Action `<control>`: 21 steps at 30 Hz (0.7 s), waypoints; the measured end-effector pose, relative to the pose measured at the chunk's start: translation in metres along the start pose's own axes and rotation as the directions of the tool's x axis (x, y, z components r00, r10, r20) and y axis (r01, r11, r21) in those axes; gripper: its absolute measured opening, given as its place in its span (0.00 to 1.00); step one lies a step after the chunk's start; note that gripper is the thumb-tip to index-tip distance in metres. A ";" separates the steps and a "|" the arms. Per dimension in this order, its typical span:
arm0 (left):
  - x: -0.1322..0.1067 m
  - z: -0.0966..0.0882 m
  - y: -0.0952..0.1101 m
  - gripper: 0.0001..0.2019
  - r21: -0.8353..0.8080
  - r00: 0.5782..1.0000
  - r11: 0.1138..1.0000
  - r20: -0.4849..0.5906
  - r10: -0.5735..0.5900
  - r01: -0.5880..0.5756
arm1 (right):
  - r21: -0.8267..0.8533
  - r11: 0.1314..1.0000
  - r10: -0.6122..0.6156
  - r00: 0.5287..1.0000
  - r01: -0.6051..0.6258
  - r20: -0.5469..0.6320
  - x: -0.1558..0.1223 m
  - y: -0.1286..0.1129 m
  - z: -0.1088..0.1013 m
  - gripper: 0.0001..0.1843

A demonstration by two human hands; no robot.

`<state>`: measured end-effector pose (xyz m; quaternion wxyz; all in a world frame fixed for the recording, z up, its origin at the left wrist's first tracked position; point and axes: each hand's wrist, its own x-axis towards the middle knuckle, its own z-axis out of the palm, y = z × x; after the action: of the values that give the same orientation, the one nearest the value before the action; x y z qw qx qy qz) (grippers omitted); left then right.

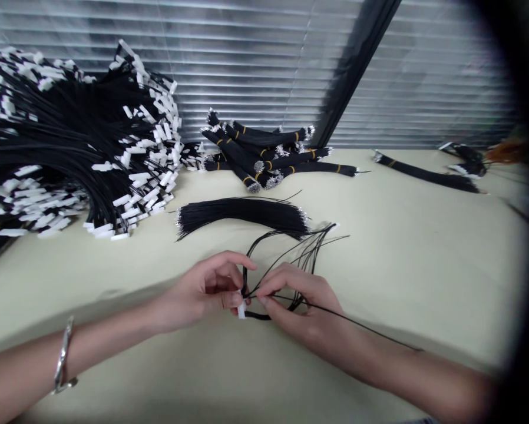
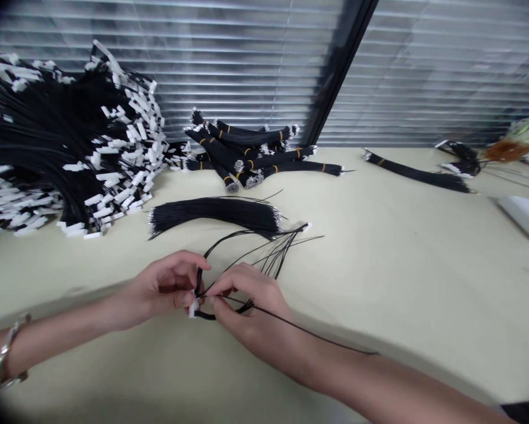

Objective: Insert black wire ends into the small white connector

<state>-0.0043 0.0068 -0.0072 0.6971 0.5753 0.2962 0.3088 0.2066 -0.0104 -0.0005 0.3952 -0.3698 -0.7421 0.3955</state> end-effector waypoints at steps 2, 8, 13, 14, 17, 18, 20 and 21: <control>0.000 0.000 -0.001 0.17 -0.007 1.000 1.000 0.000 -0.011 0.011 | -0.006 1.000 -0.012 1.000 0.012 -0.003 0.001 0.001 0.002 0.08; 0.001 -0.002 0.000 0.17 -0.016 1.000 1.000 -0.010 -0.021 0.021 | -0.013 1.000 -0.004 1.000 0.004 0.011 -0.001 -0.001 0.001 0.07; 0.000 -0.002 0.000 0.17 -0.021 0.999 0.999 -0.007 -0.035 0.035 | -0.026 1.000 0.009 1.000 -0.009 -0.014 -0.004 -0.001 -0.001 0.08; 0.000 -0.002 0.000 0.17 -0.020 0.999 0.999 -0.007 -0.034 0.034 | -0.021 1.000 0.002 1.000 -0.002 -0.003 -0.004 -0.001 -0.001 0.08; -0.001 -0.001 -0.001 0.17 -0.017 1.000 1.000 -0.007 -0.024 0.023 | -0.018 1.000 -0.007 1.000 0.007 0.020 -0.003 -0.001 0.000 0.08; -0.001 -0.001 -0.001 0.17 -0.016 1.000 1.000 -0.005 -0.020 0.020 | -0.021 1.000 -0.005 1.000 0.005 0.017 -0.003 -0.002 0.000 0.07; -0.001 -0.001 0.000 0.17 -0.011 1.000 1.000 -0.003 -0.018 0.018 | -0.029 1.000 0.002 1.000 -0.002 0.010 -0.002 -0.002 0.000 0.07; -0.001 -0.001 0.000 0.17 -0.008 1.000 1.000 -0.003 -0.017 0.017 | -0.031 1.000 0.005 1.000 -0.004 0.011 -0.002 -0.003 -0.001 0.07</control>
<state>-0.0053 0.0068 -0.0069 0.7016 0.5694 0.3010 0.3050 0.2074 -0.0134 0.0015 0.3845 -0.3754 -0.7493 0.3870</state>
